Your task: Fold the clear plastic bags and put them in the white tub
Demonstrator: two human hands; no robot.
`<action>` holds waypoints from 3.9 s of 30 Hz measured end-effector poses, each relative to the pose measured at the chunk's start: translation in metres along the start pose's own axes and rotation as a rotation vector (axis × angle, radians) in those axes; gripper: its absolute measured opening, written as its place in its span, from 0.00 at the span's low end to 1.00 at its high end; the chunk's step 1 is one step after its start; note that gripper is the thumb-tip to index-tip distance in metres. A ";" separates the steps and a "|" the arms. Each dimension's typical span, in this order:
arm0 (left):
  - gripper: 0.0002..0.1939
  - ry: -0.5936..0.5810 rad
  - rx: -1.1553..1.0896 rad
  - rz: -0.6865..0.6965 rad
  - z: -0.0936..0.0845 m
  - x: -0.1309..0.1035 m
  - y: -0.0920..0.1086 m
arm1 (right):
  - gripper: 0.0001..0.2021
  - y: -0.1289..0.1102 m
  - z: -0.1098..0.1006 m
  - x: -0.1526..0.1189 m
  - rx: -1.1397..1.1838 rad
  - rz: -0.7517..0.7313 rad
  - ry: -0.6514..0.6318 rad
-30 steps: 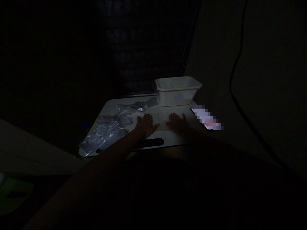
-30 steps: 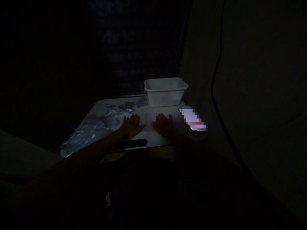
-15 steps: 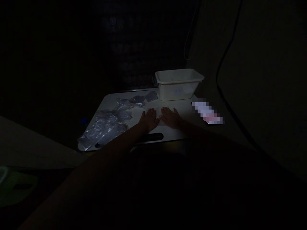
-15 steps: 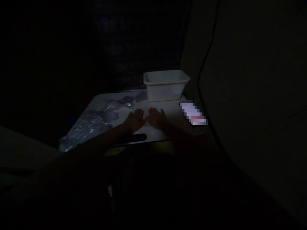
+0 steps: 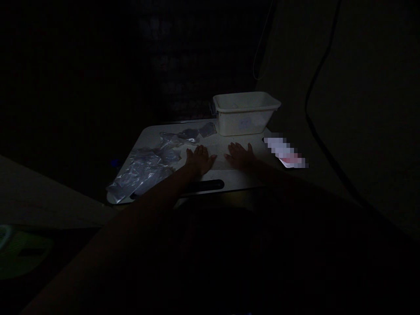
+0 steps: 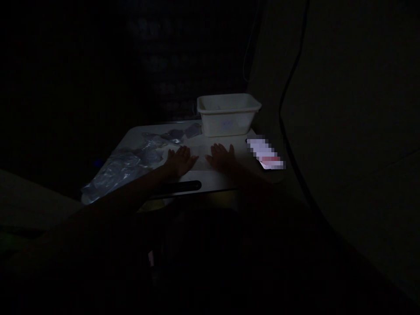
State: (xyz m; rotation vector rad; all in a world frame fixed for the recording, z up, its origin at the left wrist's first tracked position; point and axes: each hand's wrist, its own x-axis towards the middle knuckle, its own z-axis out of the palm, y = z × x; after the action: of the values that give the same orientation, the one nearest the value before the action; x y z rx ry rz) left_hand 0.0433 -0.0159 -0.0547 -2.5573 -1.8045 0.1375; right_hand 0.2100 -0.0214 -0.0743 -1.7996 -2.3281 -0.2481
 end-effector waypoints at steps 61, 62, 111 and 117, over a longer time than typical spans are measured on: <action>0.24 0.197 0.068 0.409 -0.022 -0.011 0.009 | 0.23 0.008 -0.002 0.003 0.007 0.010 0.068; 0.21 0.158 0.069 0.470 -0.027 -0.016 0.012 | 0.23 0.010 -0.002 0.004 0.013 0.025 0.070; 0.10 -0.266 -1.856 -0.294 -0.042 -0.014 -0.009 | 0.27 0.009 -0.045 0.004 1.121 -0.017 -0.339; 0.03 -0.132 -1.774 -0.412 -0.030 -0.008 -0.005 | 0.22 0.018 -0.039 0.001 1.007 -0.078 -0.329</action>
State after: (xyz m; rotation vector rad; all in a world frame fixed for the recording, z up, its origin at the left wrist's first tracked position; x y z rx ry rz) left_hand 0.0386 -0.0207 -0.0245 -2.3804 -3.1903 -2.2185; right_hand 0.2291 -0.0257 -0.0362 -1.2599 -2.0574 1.0818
